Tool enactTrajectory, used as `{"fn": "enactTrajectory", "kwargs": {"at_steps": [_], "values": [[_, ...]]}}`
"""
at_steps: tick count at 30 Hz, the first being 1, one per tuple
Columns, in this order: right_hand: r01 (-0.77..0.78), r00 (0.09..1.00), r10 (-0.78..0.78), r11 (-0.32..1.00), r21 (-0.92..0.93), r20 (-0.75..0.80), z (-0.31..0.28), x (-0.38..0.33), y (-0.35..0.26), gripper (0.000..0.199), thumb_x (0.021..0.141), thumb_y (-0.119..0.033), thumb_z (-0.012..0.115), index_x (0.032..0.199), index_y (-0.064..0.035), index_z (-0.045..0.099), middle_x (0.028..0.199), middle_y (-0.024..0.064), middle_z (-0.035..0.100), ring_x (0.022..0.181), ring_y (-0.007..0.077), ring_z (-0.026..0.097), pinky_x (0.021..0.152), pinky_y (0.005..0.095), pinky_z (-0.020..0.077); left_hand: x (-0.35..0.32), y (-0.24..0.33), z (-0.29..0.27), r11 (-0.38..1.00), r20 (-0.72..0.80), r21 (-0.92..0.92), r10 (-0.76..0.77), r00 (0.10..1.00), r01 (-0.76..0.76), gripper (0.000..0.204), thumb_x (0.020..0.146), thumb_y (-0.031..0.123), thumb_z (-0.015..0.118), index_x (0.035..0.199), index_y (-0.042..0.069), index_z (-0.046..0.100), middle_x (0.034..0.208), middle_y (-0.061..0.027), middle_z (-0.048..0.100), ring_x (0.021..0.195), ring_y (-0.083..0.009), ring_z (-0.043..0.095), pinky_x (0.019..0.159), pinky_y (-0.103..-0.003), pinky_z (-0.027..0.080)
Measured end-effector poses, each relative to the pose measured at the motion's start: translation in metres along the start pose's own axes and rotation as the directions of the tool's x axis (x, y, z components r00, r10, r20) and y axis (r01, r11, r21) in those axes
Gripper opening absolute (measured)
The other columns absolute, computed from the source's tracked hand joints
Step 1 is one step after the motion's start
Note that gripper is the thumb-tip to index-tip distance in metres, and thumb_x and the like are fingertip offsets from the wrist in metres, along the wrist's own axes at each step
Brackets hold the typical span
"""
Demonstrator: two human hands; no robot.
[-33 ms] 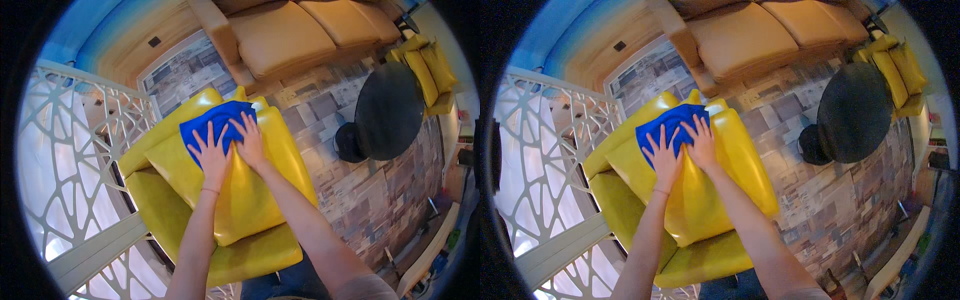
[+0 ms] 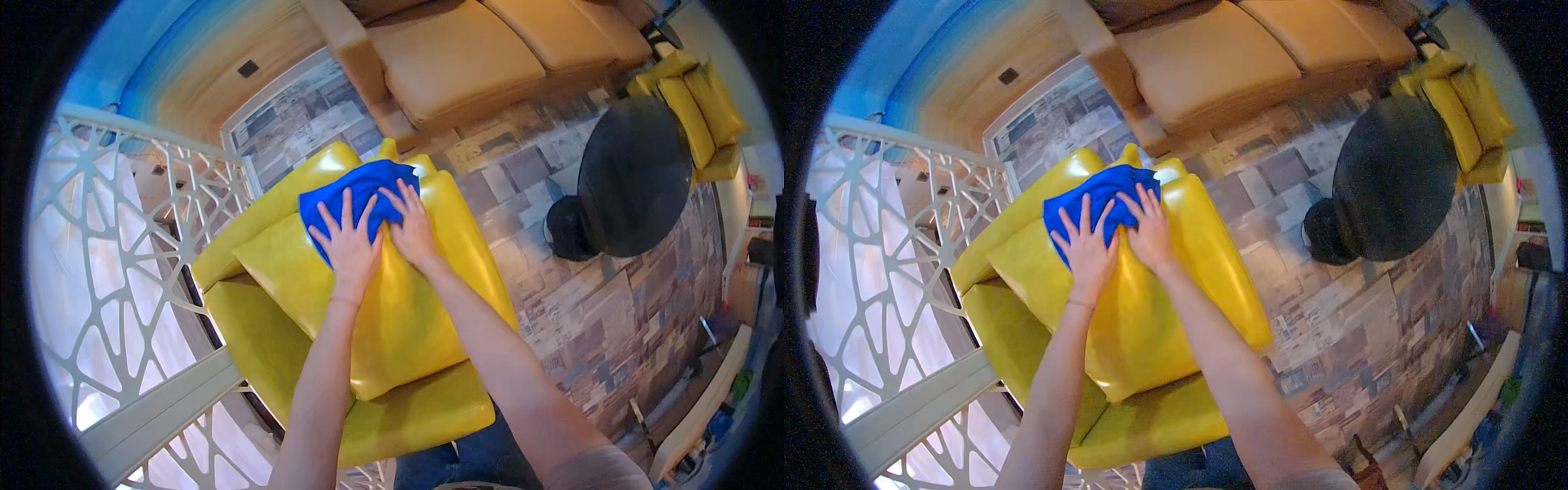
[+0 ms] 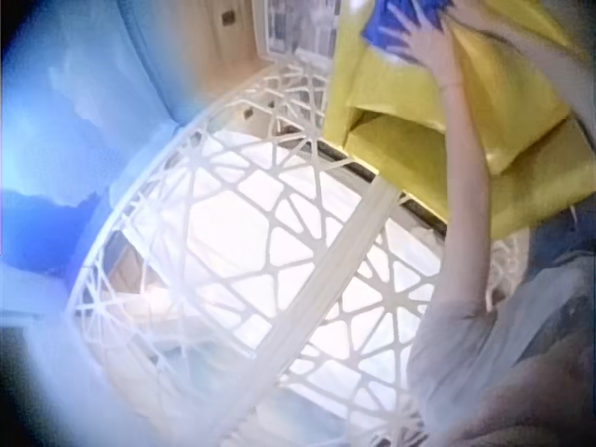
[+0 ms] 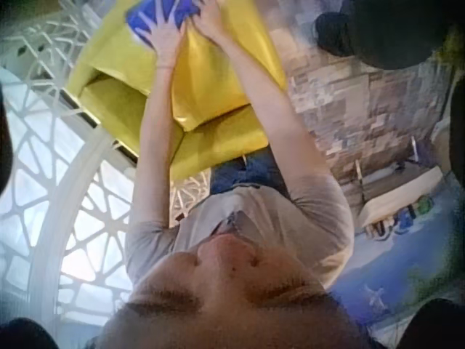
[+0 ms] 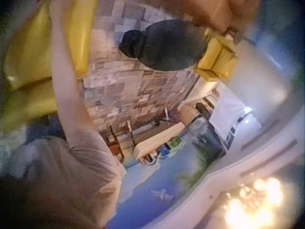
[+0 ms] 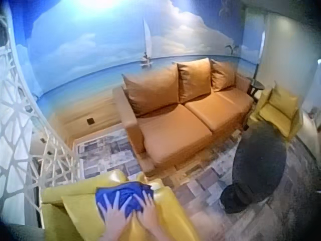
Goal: The person wipes the surface of a white cabinet and then a yellow armchair using a blue cloth. They clean the cabinet top and sides, then move to the armchair to wipe the seat, backrest, and armrests.
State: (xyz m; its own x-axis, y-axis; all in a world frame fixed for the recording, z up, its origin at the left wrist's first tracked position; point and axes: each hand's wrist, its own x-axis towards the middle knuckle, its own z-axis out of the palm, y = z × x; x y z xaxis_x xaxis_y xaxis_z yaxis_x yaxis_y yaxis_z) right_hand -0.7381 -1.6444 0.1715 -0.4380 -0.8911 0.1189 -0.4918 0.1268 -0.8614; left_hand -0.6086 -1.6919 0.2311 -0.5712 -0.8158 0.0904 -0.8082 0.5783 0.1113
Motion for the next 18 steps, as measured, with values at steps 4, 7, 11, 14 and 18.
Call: {"fn": "enactTrajectory", "kwargs": {"at_steps": [4, 7, 11, 14, 18], "values": [[-0.408, 0.909, 0.417, 0.884, 0.228, 0.011, -0.010, -0.052, 0.069, 0.047, 0.086, -0.016, 0.065, 0.133, -0.0174, 0.060, 0.130, 0.0254, 0.060, 0.118, 0.0433, 0.058, 0.098, 0.0462, 0.0486, 0.011, 0.060, 0.005, 0.982, 0.228, 0.057, 0.161, 0.960, -0.178, 0.051, 0.084, 0.040, 0.069, 0.134, 0.031, 0.063, 0.159, -0.0038, 0.036, 0.150, -0.0476, 0.011, 0.110, -0.078, 0.010], [-0.625, 0.753, 0.623, 0.778, -0.067, 0.212, -0.025, -0.132, 0.080, 0.033, 0.089, -0.015, 0.058, 0.120, -0.0034, 0.063, 0.116, 0.0293, 0.065, 0.109, 0.0458, 0.061, 0.092, 0.0476, 0.0499, -0.040, 0.088, 0.027, 0.932, 0.432, 0.123, 0.259, 0.864, -0.341, 0.053, 0.085, 0.046, 0.066, 0.133, 0.023, 0.064, 0.157, -0.0050, 0.038, 0.151, -0.0448, 0.009, 0.112, -0.076, 0.006], [-0.593, 0.792, 0.605, 0.795, -0.126, 0.089, -0.055, -0.278, 0.098, 0.049, 0.083, -0.010, 0.064, 0.130, 0.0020, 0.056, 0.132, 0.0282, 0.057, 0.123, 0.0433, 0.053, 0.105, 0.0455, 0.0432, -0.155, 0.124, 0.049, 0.895, 0.512, -0.025, 0.393, 0.763, -0.444, 0.056, 0.088, 0.048, 0.063, 0.137, 0.021, 0.061, 0.160, -0.0066, 0.033, 0.151, -0.0427, 0.010, 0.114, -0.074, 0.007], [-0.387, 0.888, 0.443, 0.863, -0.324, 0.119, -0.063, -0.336, 0.067, 0.066, 0.079, -0.013, 0.071, 0.139, 0.0041, 0.049, 0.149, 0.0265, 0.041, 0.140, 0.0424, 0.034, 0.116, 0.0517, 0.0289, -0.234, 0.117, 0.045, 0.901, 0.482, -0.161, 0.427, 0.765, -0.402, 0.063, 0.087, 0.048, 0.064, 0.144, 0.024, 0.054, 0.164, -0.0031, 0.026, 0.150, -0.0426, 0.015, 0.113, -0.073, 0.011], [-0.257, 0.882, 0.370, 0.897, -0.359, 0.292, -0.057, -0.347, 0.005, 0.080, 0.078, -0.020, 0.075, 0.147, 0.0007, 0.040, 0.155, 0.0310, 0.027, 0.146, 0.0487, 0.020, 0.118, 0.0617, 0.0188, -0.281, 0.073, 0.008, 0.958, 0.575, -0.151, 0.287, 0.766, -0.245, 0.070, 0.085, 0.048, 0.068, 0.149, 0.041, 0.042, 0.165, 0.0050, 0.023, 0.147, -0.0461, 0.018, 0.108, -0.078, 0.013]]}}
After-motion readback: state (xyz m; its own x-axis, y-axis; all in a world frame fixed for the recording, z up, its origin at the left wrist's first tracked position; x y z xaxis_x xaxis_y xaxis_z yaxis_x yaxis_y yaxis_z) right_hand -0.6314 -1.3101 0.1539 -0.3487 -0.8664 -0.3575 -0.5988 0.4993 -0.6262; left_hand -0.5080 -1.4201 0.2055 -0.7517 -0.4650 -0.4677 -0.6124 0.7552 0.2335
